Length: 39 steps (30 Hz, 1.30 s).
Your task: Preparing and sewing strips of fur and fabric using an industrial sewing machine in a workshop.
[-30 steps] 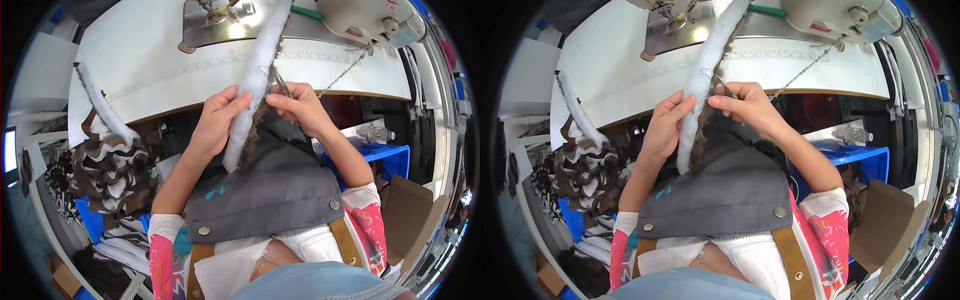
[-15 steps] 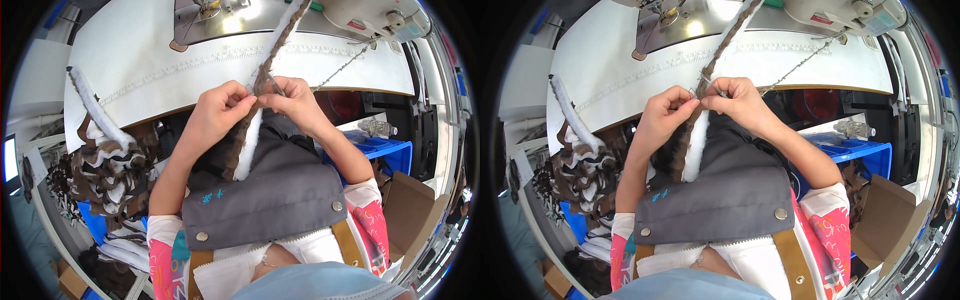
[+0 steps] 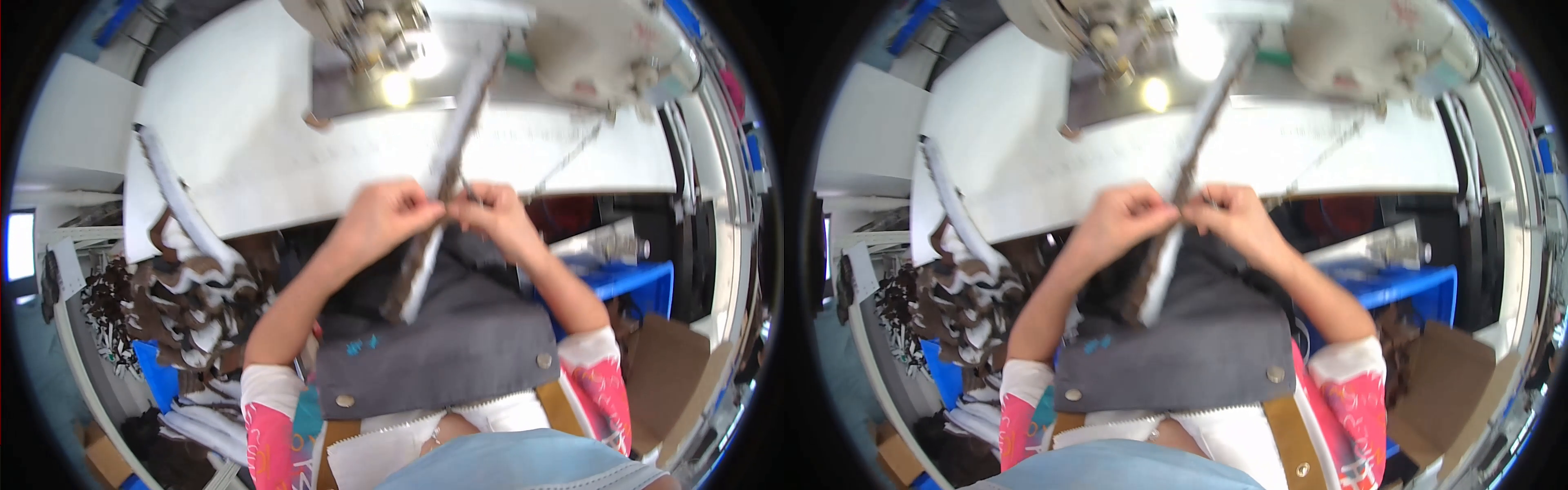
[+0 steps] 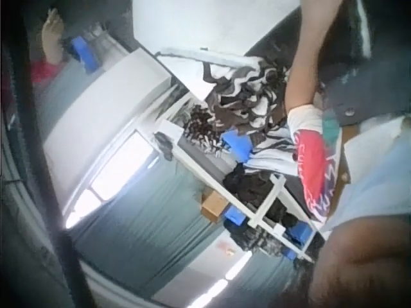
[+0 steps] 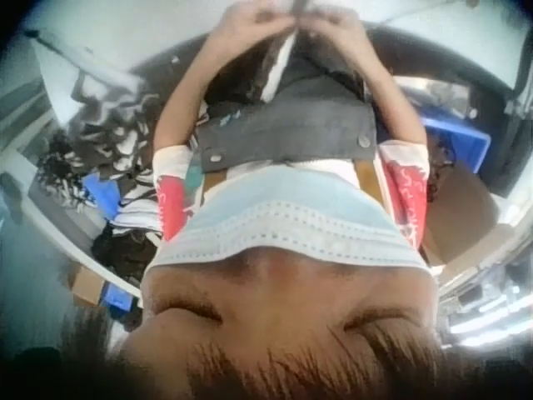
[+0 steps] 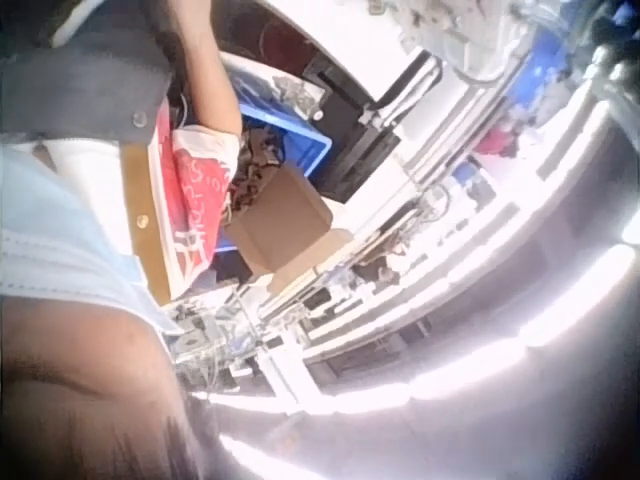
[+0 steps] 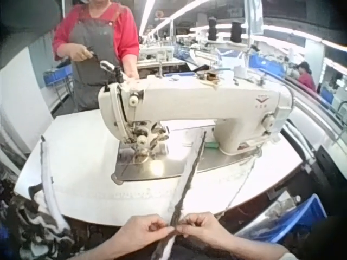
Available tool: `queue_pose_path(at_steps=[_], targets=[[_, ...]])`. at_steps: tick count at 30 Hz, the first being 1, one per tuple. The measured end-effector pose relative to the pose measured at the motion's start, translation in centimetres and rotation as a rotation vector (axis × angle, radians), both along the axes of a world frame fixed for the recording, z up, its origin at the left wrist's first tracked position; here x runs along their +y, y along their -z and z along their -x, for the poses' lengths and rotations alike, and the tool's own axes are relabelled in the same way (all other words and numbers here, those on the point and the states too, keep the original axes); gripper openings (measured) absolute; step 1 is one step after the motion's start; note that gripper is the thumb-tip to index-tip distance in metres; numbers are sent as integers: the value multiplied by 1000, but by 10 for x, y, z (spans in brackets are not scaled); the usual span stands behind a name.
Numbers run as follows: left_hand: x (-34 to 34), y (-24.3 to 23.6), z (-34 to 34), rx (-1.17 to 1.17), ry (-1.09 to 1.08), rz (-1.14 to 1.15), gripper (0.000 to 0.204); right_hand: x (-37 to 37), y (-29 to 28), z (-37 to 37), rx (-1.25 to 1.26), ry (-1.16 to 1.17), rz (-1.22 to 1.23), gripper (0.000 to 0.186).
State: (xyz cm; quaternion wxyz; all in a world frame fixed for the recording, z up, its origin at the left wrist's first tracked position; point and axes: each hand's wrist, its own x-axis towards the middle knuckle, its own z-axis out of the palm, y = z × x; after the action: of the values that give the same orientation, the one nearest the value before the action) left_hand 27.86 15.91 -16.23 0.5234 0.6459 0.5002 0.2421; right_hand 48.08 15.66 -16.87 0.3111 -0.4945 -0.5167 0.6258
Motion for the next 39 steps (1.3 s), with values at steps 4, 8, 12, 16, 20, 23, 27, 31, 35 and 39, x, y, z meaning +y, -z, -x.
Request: queue_pose_path(at_steps=[4,8,12,16,20,23,27,31,35,39], targets=[[11,1,0,-223,50,169,12,14,-11,3,-13,-121,-7,16],[21,-4,8,-112,114,141,11,19,-14,10,23,-158,41,13],[31,-5,11,-113,235,168,18,14,-8,19,183,-193,-144,11],[34,-4,7,60,139,-247,15,10,-3,20,174,-83,-234,15],[30,-4,6,26,7,15,14,10,-4,15,-66,-47,-333,16],[30,-3,6,61,114,-67,16,10,-9,11,-239,-240,-853,21],[33,3,7,-221,143,148,18,18,-16,6,-534,-480,-964,31],[32,8,11,-131,115,120,15,24,-16,4,-649,-622,-907,22],[29,5,14,95,68,-165,17,24,-8,4,-427,-621,-1007,16],[26,-3,9,12,-65,-52,17,22,0,4,-257,-485,-869,23]])
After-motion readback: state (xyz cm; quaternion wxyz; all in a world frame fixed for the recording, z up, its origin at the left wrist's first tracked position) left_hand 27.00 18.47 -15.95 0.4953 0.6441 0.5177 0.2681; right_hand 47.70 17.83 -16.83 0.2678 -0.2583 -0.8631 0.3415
